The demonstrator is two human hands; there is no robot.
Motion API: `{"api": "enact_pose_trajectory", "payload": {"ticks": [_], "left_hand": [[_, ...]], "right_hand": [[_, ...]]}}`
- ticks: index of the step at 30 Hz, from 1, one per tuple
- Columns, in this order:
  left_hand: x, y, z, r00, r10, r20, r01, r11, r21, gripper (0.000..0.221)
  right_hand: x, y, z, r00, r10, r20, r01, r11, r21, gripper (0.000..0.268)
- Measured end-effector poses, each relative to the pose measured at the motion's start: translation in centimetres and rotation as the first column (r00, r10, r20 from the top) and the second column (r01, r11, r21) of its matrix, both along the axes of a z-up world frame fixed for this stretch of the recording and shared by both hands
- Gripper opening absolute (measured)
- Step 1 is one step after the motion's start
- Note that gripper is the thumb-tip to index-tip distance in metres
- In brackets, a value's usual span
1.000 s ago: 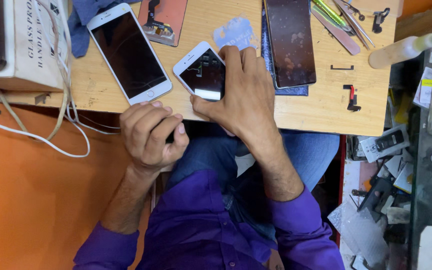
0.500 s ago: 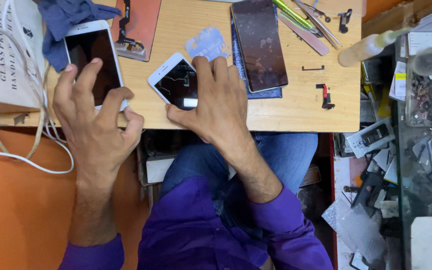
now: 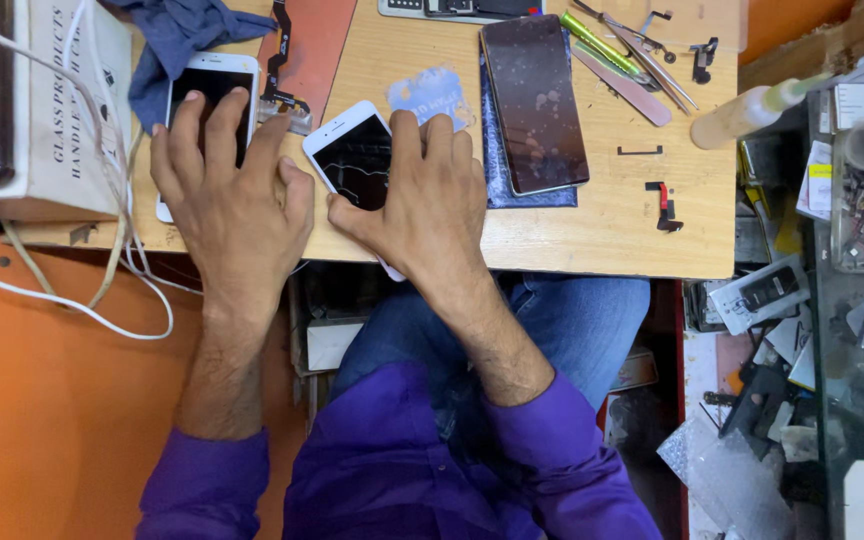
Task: The person disassembles a white smartphone, removes the screen, and places it on the table. They then handle a black smartphone, remove its back cover, and set it aside. Finally, they apply adhesive to the frame of the black smartphone.
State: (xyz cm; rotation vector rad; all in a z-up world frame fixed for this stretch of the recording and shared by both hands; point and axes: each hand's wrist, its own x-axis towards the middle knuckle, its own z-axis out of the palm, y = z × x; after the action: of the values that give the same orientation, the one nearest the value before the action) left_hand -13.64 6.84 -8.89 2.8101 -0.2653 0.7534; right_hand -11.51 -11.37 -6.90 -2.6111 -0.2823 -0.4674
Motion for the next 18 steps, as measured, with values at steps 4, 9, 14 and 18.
{"api": "enact_pose_trajectory", "payload": {"ticks": [4,9,14,18], "left_hand": [[0.8,-0.7,-0.4,0.997,0.067,-0.024,-0.067,0.998,0.004,0.037],[0.9,-0.8,-1.1,0.989,0.138,-0.046,-0.136,0.99,0.04,0.043],[0.8,-1.2,-1.0,0.986,0.147,-0.083,-0.152,0.987,-0.058,0.038],[0.9,-1.3,-1.0,0.986,0.147,-0.076,-0.148,0.989,0.003,0.04]], "right_hand": [[-0.2,-0.1,0.3,1.0,-0.015,0.014,0.015,1.0,0.027,0.077],[0.3,-0.2,0.3,1.0,0.002,-0.009,-0.002,1.0,0.021,0.079],[0.4,-0.3,0.4,1.0,0.002,-0.002,-0.002,1.0,0.028,0.079],[0.4,-0.1,0.4,1.0,-0.014,-0.022,0.015,1.0,0.025,0.077]]}}
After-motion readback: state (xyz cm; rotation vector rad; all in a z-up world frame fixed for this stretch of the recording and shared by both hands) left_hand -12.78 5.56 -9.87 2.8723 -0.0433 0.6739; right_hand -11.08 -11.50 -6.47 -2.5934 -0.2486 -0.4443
